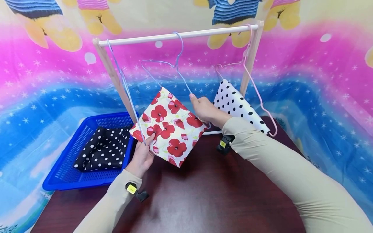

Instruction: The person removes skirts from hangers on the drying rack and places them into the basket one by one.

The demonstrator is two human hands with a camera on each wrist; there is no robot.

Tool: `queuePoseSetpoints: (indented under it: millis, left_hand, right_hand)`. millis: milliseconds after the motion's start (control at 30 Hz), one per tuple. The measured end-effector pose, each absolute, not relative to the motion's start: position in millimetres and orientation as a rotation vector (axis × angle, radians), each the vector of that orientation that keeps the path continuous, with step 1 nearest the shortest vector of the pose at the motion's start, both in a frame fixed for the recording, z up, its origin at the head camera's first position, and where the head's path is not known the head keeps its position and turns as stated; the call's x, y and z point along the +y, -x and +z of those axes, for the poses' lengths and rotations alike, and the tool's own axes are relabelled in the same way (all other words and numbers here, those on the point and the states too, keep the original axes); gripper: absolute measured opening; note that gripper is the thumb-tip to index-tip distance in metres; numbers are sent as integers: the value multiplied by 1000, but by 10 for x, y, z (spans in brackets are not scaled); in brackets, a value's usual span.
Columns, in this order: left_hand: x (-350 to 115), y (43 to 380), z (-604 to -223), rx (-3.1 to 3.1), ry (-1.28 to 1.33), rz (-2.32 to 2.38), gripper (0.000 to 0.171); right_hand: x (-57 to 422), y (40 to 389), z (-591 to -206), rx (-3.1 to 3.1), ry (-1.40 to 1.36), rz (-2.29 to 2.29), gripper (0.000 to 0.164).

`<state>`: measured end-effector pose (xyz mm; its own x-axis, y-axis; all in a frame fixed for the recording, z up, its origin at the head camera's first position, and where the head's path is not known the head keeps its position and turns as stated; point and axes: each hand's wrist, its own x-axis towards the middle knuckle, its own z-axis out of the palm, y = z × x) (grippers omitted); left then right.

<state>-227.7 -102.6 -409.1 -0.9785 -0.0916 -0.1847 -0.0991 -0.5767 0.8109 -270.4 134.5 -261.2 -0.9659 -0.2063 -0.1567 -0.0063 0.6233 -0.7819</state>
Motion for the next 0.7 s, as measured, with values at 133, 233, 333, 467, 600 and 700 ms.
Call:
queuePoseSetpoints:
  millis: [133,233,333,467,600,700]
  left_hand:
    - [-1044,2255,-4071,1474,318,2753,38]
    - [-1052,2249,-4057,1518,325,2723,39]
    - [-1068,2246,-4040,1569,330,2682,40]
    - [-1092,2241,-4026,1637,344,2614,40]
    - [-1117,2232,-4023,1703,368,2534,46]
    - [-1136,2223,-4023,1726,383,2498,49]
  right_hand:
    - [1347,2709,-2615,2625,176,-1248,65]
    - [1357,2718,-2617,2625,165,-1242,65]
    - [1368,2729,-2619,2631,159,-1225,64]
    - [1383,2738,-2619,2637,166,-1218,65]
    - [1394,2747,-2618,2633,163,-1226,65]
    - [1400,2751,-2619,2632,160,-1223,65]
